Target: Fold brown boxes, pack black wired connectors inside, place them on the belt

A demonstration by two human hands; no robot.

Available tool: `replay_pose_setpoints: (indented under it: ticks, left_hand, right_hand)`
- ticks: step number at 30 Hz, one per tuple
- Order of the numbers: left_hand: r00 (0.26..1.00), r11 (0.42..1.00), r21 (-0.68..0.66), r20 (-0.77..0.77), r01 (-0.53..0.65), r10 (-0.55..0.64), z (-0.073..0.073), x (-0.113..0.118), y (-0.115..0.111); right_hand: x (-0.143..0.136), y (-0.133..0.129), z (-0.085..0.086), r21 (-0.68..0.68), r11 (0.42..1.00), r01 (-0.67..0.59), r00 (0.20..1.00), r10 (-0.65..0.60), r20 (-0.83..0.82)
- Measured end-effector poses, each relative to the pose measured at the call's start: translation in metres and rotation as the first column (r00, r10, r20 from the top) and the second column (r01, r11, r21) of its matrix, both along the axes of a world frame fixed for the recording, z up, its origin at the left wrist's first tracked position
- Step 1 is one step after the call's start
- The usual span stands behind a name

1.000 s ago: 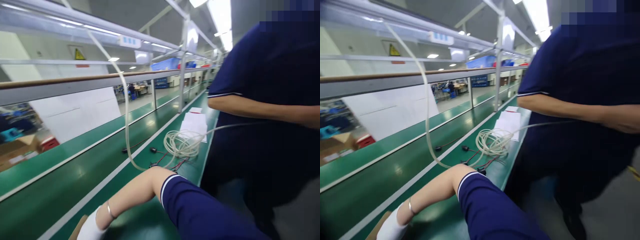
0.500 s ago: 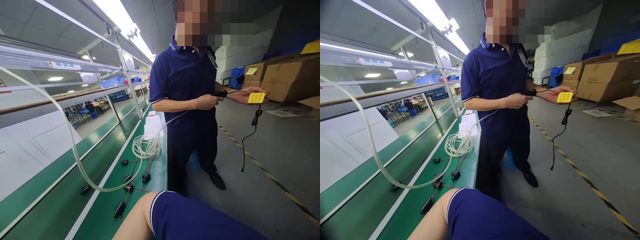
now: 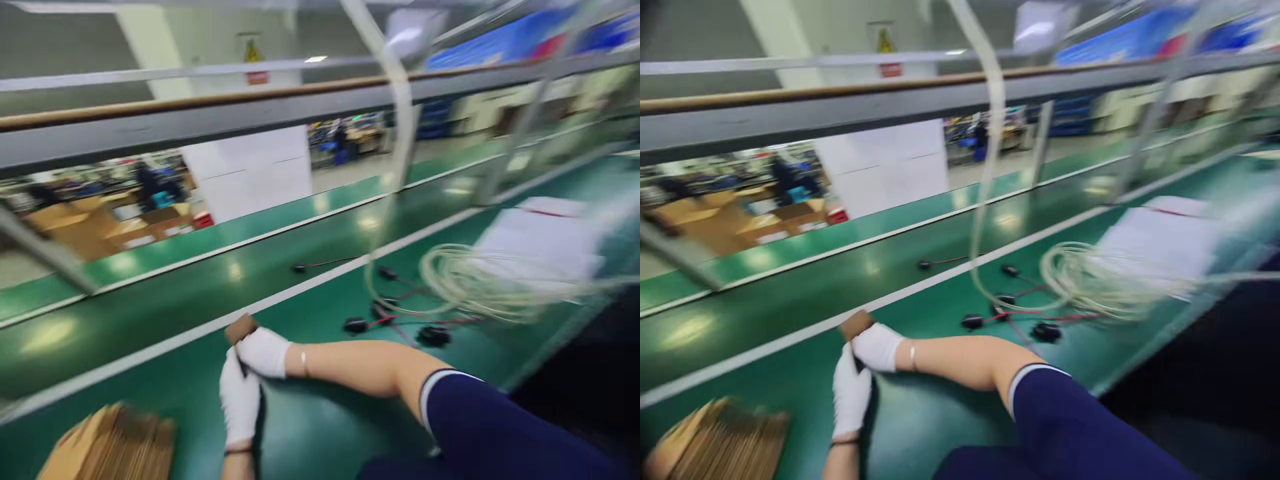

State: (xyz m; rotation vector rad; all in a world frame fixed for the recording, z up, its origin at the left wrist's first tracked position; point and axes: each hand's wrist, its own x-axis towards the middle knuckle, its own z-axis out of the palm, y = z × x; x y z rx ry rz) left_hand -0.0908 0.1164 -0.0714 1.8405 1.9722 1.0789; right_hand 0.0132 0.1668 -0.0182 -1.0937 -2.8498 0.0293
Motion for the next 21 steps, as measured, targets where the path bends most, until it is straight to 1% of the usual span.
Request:
replay_pose_setpoints:
  ticks: [1,2,3,5,9,11,13,15,17,19,21]
  left_hand:
    - [0.997,0.998,-0.015,0.037,-0.066,0.066,-0.005,-0.016,-0.006]
    - [0.991,0.993,-0.024,0.062,-0.118,0.119,-0.008,-0.026,-0.008]
    - [0.985,0.987,-0.036,0.072,-0.154,0.156,-0.012,-0.031,-0.007]
    - [0.978,0.980,-0.056,0.074,-0.191,0.195,-0.017,-0.033,0.000]
    - [0.979,0.981,-0.064,0.080,-0.181,0.186,-0.023,-0.030,0.005]
    - [0.984,0.986,-0.052,0.081,-0.158,0.162,-0.024,-0.031,0.005]
    - [0.986,0.989,-0.038,0.075,-0.144,0.146,-0.025,-0.032,0.005]
    - [0.989,0.990,-0.028,0.064,-0.135,0.137,-0.024,-0.032,0.006]
    - [0.990,0.992,-0.022,0.051,-0.128,0.129,-0.021,-0.033,0.007]
    - [0.991,0.992,-0.023,0.039,-0.124,0.125,-0.017,-0.033,0.007]
    - [0.989,0.988,-0.050,0.031,-0.145,0.147,-0.014,-0.033,0.008]
  right_hand:
    - [-0.025,0.009,-0.005,-0.011,0.999,-0.030,1.000,0.030,0.001]
    - [-0.045,0.019,-0.008,-0.015,0.999,-0.040,0.999,0.040,0.005]
    - [-0.061,0.032,-0.009,-0.013,0.999,-0.038,0.999,0.038,0.008]
    - [-0.085,0.060,-0.006,0.000,1.000,-0.014,1.000,0.014,0.010]
    - [-0.109,0.111,0.011,0.036,0.995,0.091,0.995,-0.092,0.029]
    - [-0.119,0.128,0.022,0.056,0.991,0.122,0.992,-0.124,0.034]
    - [-0.128,0.137,0.032,0.078,0.989,0.124,0.992,-0.127,0.026]
    - [-0.134,0.137,0.041,0.097,0.989,0.112,0.994,-0.112,0.002]
    - [-0.134,0.125,0.044,0.111,0.990,0.090,0.996,-0.086,-0.035]
    - [-0.125,0.103,0.041,0.106,0.993,0.056,0.996,-0.048,-0.078]
    - [-0.107,0.073,0.031,0.079,0.997,0.012,0.993,-0.002,-0.117]
